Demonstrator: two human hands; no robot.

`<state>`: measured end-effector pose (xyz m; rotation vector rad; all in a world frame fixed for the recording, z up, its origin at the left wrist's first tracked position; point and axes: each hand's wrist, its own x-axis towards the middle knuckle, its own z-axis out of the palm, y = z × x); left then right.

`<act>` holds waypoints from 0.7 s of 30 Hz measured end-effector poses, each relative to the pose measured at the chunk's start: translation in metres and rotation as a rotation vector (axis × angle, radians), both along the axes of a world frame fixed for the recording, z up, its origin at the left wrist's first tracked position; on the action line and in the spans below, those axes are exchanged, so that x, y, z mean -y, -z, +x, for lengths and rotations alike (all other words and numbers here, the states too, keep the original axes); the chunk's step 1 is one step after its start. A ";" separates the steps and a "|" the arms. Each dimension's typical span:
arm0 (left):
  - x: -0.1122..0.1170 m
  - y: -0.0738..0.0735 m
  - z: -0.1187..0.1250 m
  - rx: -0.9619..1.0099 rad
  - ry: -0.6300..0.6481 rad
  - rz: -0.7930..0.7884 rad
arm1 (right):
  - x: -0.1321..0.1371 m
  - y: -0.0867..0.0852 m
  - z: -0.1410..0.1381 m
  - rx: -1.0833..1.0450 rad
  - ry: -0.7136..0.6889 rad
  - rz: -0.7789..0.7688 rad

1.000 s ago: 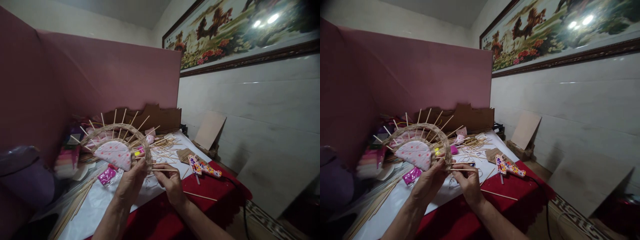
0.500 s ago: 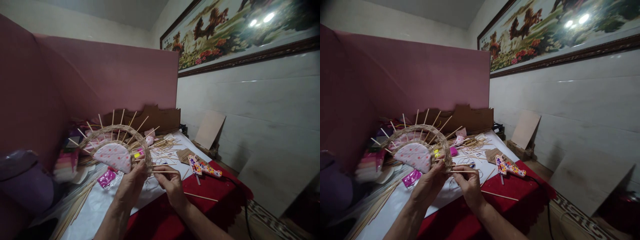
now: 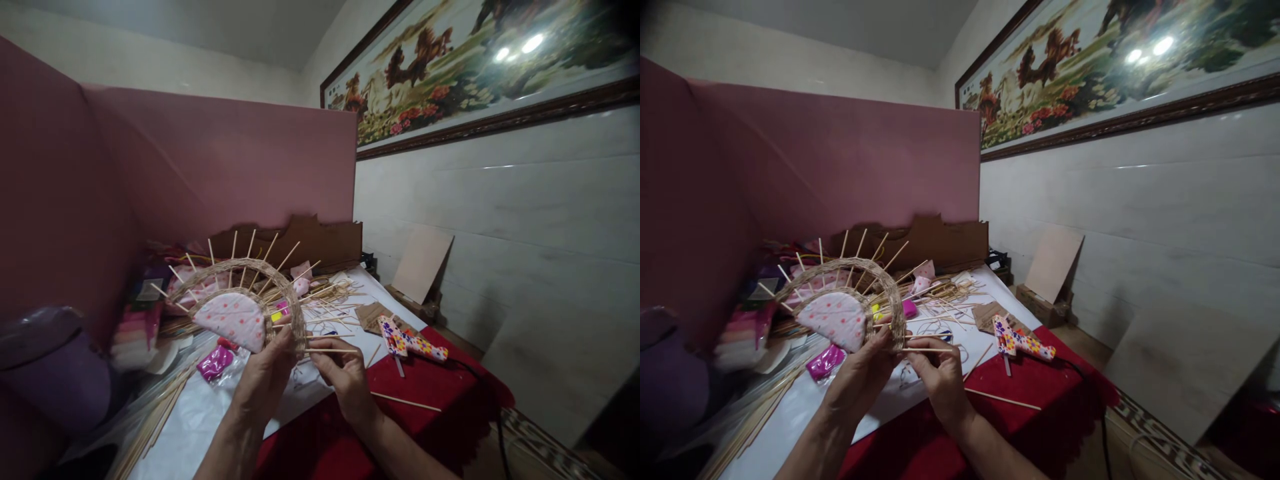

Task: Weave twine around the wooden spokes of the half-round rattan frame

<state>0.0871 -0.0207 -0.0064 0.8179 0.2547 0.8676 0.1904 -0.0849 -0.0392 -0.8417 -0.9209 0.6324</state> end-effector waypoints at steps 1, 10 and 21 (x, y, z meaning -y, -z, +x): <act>0.000 0.000 0.000 0.002 0.000 0.002 | 0.001 -0.001 0.000 0.001 0.006 -0.007; 0.001 -0.004 -0.001 -0.066 -0.098 -0.061 | 0.008 0.000 0.007 0.058 0.026 -0.042; -0.004 0.001 -0.003 -0.088 -0.093 -0.087 | 0.020 -0.005 0.040 0.146 0.089 -0.087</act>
